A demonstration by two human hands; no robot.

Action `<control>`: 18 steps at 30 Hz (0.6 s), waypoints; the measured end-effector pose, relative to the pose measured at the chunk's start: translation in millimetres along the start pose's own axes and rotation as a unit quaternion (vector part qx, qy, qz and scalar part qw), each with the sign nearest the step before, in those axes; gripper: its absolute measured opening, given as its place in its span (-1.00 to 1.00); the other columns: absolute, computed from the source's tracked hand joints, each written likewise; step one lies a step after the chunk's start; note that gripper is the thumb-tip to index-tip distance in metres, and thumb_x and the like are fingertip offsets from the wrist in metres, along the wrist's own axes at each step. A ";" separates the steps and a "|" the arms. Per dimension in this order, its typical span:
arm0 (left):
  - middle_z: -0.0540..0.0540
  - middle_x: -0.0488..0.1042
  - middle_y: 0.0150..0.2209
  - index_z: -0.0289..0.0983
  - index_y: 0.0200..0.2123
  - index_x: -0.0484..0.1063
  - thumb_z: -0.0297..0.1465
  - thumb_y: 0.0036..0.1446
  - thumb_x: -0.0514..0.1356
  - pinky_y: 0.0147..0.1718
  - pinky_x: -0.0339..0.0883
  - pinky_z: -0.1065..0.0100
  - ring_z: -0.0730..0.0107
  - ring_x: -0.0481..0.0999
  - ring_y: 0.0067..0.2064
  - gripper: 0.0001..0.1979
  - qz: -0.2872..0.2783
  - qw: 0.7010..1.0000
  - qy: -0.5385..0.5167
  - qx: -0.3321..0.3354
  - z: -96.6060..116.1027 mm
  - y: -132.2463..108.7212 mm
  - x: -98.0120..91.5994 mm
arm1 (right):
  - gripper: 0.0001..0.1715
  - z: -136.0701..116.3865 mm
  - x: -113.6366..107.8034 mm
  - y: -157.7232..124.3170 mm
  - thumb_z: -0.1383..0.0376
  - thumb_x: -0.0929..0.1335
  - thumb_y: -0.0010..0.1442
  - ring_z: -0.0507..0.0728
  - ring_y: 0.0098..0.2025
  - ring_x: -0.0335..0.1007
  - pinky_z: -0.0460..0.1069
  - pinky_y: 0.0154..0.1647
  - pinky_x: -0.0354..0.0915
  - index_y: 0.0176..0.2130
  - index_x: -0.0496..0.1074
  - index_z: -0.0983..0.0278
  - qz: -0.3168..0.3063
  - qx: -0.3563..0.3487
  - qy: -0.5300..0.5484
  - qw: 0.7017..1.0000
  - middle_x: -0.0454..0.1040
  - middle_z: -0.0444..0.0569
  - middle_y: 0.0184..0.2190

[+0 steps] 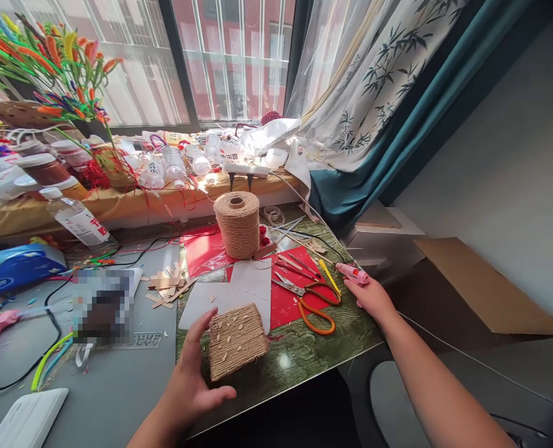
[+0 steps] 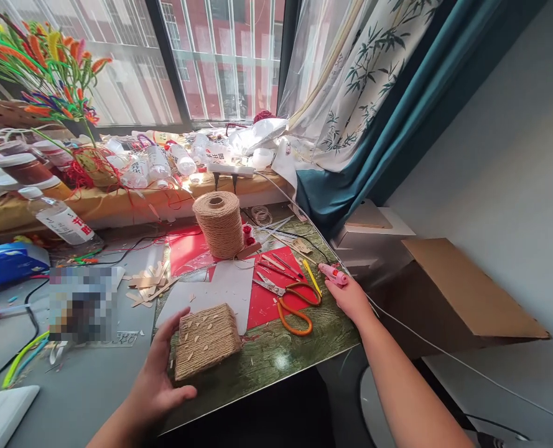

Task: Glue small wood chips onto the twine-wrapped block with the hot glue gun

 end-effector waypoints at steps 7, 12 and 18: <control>-0.18 0.55 0.02 -0.18 -0.11 0.50 -0.10 0.39 0.08 0.21 0.40 -0.02 0.03 0.52 0.15 -0.67 0.278 0.941 -0.156 -0.112 -43.6 -8.6 -50.6 | -0.41 16.0 -1.3 -3.8 0.09 0.49 0.04 0.08 -0.65 0.32 -0.02 -0.60 0.26 0.03 0.62 0.29 -0.032 0.037 -0.041 0.998 0.58 -0.06 -0.52; -0.10 0.61 -0.24 -0.24 -0.15 0.54 -0.15 0.32 0.23 -0.03 0.56 0.12 0.23 0.63 -0.16 -0.72 0.354 0.895 -0.205 -0.180 -62.5 -15.5 -71.1 | -0.33 16.8 -5.5 -8.0 0.04 0.48 0.03 0.14 -0.56 0.41 0.00 -0.54 0.32 0.06 0.60 0.33 -0.004 0.012 -0.072 0.997 0.62 -0.01 -0.46; -0.19 0.66 -0.09 -0.29 -0.03 0.59 -0.18 0.26 0.30 -0.02 0.49 0.17 0.20 0.63 -0.09 -0.66 0.364 0.924 -0.079 -0.087 -34.3 58.6 -130.2 | -0.33 15.0 1.2 -9.4 0.02 0.44 0.09 0.12 -0.55 0.37 -0.03 -0.58 0.28 0.11 0.58 0.28 0.007 -0.006 -0.038 0.999 0.65 0.03 -0.38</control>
Point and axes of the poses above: each hand's wrist, its own y-axis towards the middle knuckle, its own x-axis out of the palm, z = x × y, the point moved 9 cm from there along y, towards the middle knuckle
